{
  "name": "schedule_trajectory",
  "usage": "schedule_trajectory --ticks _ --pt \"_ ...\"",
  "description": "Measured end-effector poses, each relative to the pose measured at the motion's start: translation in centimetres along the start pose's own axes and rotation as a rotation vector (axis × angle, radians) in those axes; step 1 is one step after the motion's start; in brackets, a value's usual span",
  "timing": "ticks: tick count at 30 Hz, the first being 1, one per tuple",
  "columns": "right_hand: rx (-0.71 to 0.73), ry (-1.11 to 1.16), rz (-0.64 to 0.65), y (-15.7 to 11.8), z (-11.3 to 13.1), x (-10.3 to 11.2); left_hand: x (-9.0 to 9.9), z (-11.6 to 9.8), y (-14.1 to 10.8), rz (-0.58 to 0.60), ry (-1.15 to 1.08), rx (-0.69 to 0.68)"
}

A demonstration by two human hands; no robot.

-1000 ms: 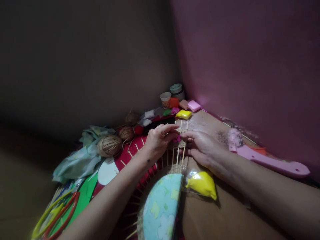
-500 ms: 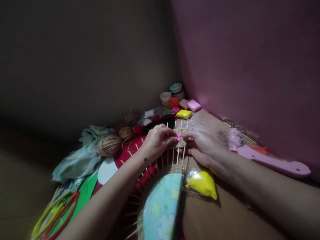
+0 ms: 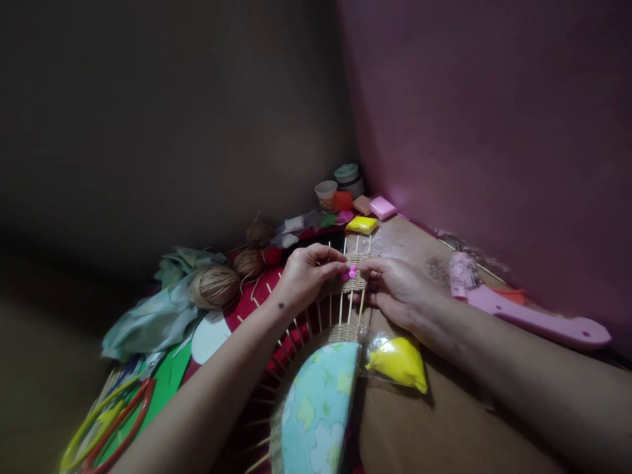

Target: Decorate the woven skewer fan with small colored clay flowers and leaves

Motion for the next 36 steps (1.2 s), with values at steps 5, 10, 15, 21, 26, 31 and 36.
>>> schedule_trajectory --ticks 5,10,15,21,26,31,36 --pt "-0.002 0.007 -0.008 0.0 0.0 0.1 0.0 -0.8 0.3 -0.043 0.183 -0.11" --pt "-0.006 0.001 -0.013 -0.1 0.0 0.0 -0.4 -2.0 -0.2 -0.051 0.343 -0.243" --pt "-0.004 0.007 0.001 0.0 0.0 0.0 -1.0 -3.1 -1.3 -0.035 0.512 -0.426" --pt "0.002 0.003 0.014 0.1 0.0 0.0 -2.1 -3.0 -2.7 0.083 0.709 -0.551" --pt "0.003 -0.007 0.023 -0.1 0.0 -0.1 -2.0 -2.7 -2.5 0.091 0.663 -0.483" --pt "0.002 -0.004 0.031 -0.2 0.1 -0.2 -0.7 -2.9 -2.2 0.022 0.533 -0.409" --pt "-0.001 0.025 0.034 -0.1 0.1 -0.3 -0.8 -3.5 -3.3 -0.012 0.594 -0.472"
Point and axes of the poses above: each hand's wrist, its own y-axis towards the middle knuckle, its own x-axis out of the back of the hand, z = x × y, the point moved 8 cm from there along y, towards the middle knuckle, and after that the axes turned 5 degrees about -z, right-handed, at the moved point
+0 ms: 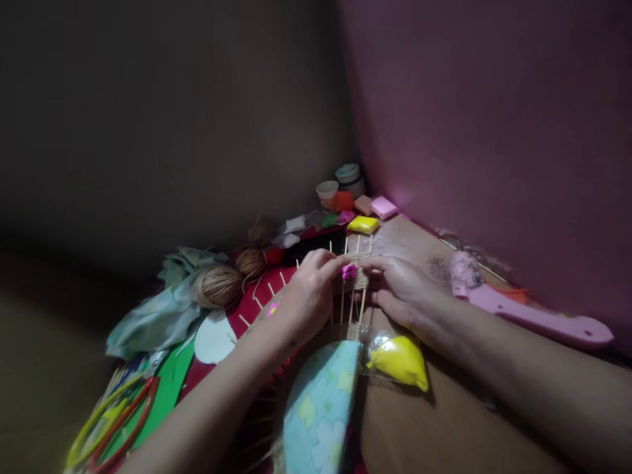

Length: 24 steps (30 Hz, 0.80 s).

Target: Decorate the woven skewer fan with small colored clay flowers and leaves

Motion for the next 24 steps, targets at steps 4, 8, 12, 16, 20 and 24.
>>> schedule_trajectory --ticks 4,8,12,16,20,24 --pt "-0.01 0.011 0.023 0.0 0.0 -0.2 -0.6 -0.9 -0.6 0.028 0.127 -0.039" --pt "-0.018 0.019 0.011 0.1 -0.1 -0.1 -0.8 -1.5 -0.8 0.046 0.171 -0.096" --pt "-0.018 0.031 0.011 0.2 -0.2 0.0 -1.0 -1.5 -0.7 0.025 0.17 -0.125" --pt "-0.018 0.032 0.016 0.2 -0.2 0.0 -0.4 -1.0 -0.2 -0.018 0.075 -0.077" --pt "-0.026 0.023 0.021 -0.1 0.0 -0.2 1.2 -0.8 -0.1 -0.085 -0.018 -0.047" --pt "-0.029 0.021 -0.005 -0.2 0.0 -0.1 1.3 -1.4 -0.7 -0.077 0.038 -0.082"
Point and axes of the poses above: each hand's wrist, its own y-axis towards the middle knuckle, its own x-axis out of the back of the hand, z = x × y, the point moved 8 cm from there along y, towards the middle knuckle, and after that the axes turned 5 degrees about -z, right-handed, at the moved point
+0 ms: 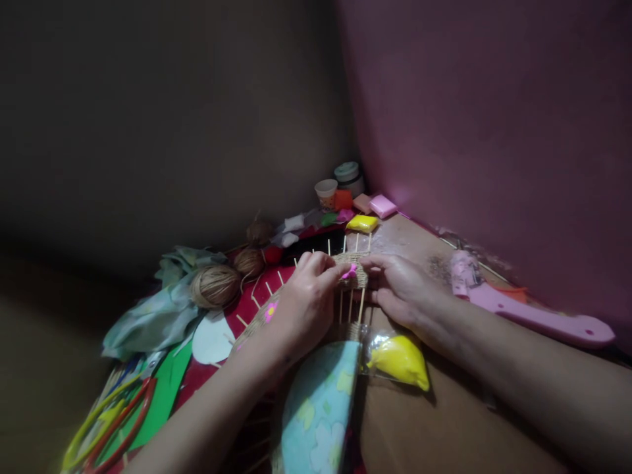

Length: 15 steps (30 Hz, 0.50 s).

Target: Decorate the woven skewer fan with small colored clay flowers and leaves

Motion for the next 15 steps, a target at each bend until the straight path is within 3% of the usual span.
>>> schedule_trajectory --ticks 11,15 --pt "-0.01 0.032 -0.035 0.2 -0.1 0.3 -1.8 -1.3 -1.2 0.18 0.155 -0.096" --pt "-0.024 0.039 -0.025 0.2 -0.1 0.2 -1.8 -1.2 -1.2 0.157 0.094 -0.079"
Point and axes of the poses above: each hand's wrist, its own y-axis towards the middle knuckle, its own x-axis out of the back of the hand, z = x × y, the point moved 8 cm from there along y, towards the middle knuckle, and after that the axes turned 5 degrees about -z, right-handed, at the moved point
